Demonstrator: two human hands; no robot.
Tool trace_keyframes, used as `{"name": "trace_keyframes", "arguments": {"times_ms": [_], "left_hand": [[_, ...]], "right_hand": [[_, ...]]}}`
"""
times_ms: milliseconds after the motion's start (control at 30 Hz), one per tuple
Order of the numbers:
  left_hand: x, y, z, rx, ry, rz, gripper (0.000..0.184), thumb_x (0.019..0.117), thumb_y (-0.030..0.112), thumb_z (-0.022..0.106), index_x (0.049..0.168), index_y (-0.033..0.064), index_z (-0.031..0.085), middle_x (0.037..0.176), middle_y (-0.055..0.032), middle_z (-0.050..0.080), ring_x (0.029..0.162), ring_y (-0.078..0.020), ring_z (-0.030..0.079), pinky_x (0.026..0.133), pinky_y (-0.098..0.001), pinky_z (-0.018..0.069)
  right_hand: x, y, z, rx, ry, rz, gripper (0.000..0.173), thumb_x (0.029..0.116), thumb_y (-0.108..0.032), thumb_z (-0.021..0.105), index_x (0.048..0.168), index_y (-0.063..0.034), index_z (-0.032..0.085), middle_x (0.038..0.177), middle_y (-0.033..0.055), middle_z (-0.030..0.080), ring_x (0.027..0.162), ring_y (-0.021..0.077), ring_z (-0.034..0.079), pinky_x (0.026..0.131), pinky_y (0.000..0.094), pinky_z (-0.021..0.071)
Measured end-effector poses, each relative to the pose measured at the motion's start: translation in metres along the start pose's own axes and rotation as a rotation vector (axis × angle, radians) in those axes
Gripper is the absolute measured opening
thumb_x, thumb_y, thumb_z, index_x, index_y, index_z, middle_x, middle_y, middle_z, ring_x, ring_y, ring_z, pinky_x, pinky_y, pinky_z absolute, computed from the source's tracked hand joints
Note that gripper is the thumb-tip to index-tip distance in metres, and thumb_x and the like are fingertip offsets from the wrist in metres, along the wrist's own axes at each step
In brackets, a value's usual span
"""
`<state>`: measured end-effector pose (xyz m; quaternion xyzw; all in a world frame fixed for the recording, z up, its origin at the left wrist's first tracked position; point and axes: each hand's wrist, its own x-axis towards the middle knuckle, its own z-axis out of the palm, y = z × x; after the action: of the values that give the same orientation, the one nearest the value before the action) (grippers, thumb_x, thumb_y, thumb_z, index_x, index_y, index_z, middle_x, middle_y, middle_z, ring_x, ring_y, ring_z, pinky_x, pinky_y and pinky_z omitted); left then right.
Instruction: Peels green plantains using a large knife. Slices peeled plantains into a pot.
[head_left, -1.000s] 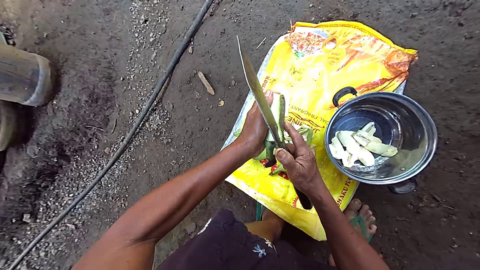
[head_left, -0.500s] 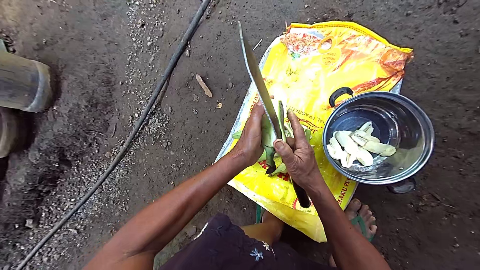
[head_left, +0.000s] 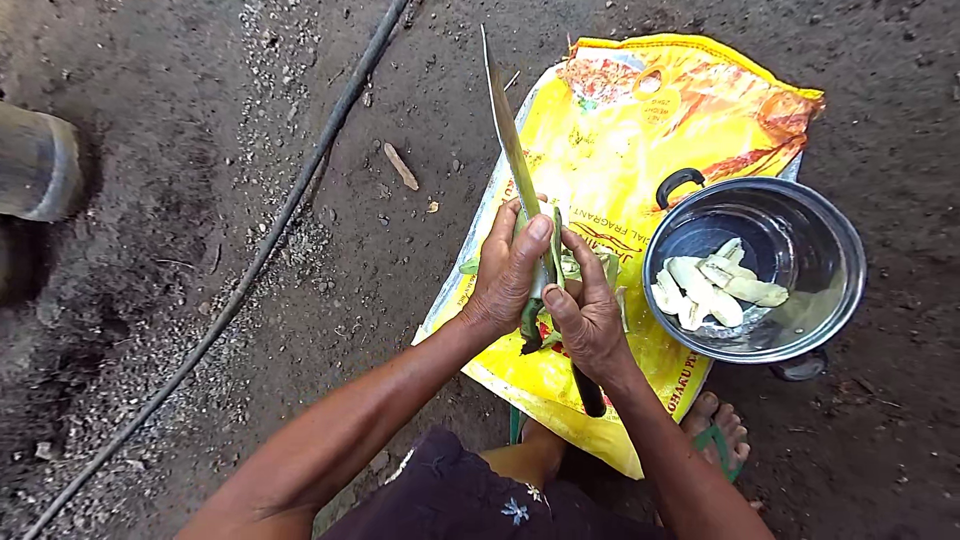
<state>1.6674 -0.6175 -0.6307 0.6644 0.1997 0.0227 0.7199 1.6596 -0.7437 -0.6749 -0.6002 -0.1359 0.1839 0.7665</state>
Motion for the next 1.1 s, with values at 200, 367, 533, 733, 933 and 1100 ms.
{"name": "trace_keyframes", "arguments": {"times_ms": [200, 367, 533, 733, 933, 1100], "left_hand": [[-0.006, -0.001, -0.003, -0.043, -0.02, -0.041, 0.084, 0.0769, 0.081, 0.063, 0.132, 0.0187, 0.048, 0.095, 0.0093, 0.066, 0.08, 0.0003, 0.066, 0.068, -0.019, 0.0581], [-0.002, -0.004, -0.005, -0.083, -0.056, -0.034, 0.081, 0.0778, 0.077, 0.066, 0.127, 0.0145, 0.05, 0.096, 0.0065, 0.067, 0.086, -0.0027, 0.067, 0.075, -0.0215, 0.0592], [0.001, -0.004, -0.011, -0.018, -0.119, -0.071, 0.082, 0.0775, 0.08, 0.064, 0.125, 0.0135, 0.052, 0.095, 0.0061, 0.067, 0.086, -0.0031, 0.067, 0.075, -0.0218, 0.0589], [-0.001, -0.008, -0.016, -0.042, -0.089, -0.223, 0.056, 0.0912, 0.062, 0.058, 0.121, 0.0141, 0.054, 0.093, 0.0016, 0.067, 0.083, -0.0063, 0.067, 0.072, -0.0256, 0.06], [0.001, -0.004, -0.026, 0.043, -0.177, -0.34, 0.042, 0.1046, 0.047, 0.039, 0.121, 0.0119, 0.056, 0.089, 0.0, 0.067, 0.077, -0.0064, 0.067, 0.068, -0.0244, 0.0591], [-0.005, -0.01, -0.037, 0.003, -0.242, -0.494, 0.04, 0.1094, 0.041, 0.035, 0.125, 0.014, 0.06, 0.097, -0.0011, 0.068, 0.062, -0.0041, 0.059, 0.052, -0.0177, 0.05]], "right_hand": [[0.0, 0.002, -0.001, -0.103, 0.011, -0.03, 0.069, 0.0975, -0.034, 0.063, 0.153, -0.0013, 0.037, 0.069, -0.0081, 0.062, 0.057, -0.0055, 0.053, 0.056, 0.0141, 0.0478], [0.0, 0.005, -0.005, -0.184, 0.014, -0.061, 0.072, 0.0974, -0.035, 0.063, 0.155, -0.0019, 0.036, 0.074, -0.0052, 0.065, 0.06, -0.004, 0.056, 0.059, 0.0166, 0.0519], [0.0, 0.004, -0.008, -0.211, 0.008, -0.058, 0.07, 0.0989, -0.034, 0.06, 0.156, -0.0021, 0.036, 0.074, -0.0039, 0.063, 0.059, -0.0043, 0.052, 0.057, 0.0155, 0.0483], [0.001, 0.013, -0.019, -0.316, -0.008, -0.046, 0.059, 0.0993, -0.037, 0.061, 0.149, -0.007, 0.05, 0.1, 0.0031, 0.072, 0.078, -0.0009, 0.065, 0.069, 0.0202, 0.0555], [-0.001, 0.021, -0.025, -0.388, -0.004, 0.042, 0.056, 0.0998, -0.041, 0.06, 0.149, -0.0141, 0.053, 0.093, 0.0026, 0.071, 0.073, 0.0036, 0.063, 0.065, 0.0255, 0.0544], [0.004, 0.02, -0.048, -0.218, -0.005, 0.299, 0.054, 0.1021, -0.036, 0.056, 0.152, -0.0172, 0.049, 0.075, -0.0021, 0.057, 0.055, 0.0035, 0.046, 0.053, 0.0231, 0.0421]]}}
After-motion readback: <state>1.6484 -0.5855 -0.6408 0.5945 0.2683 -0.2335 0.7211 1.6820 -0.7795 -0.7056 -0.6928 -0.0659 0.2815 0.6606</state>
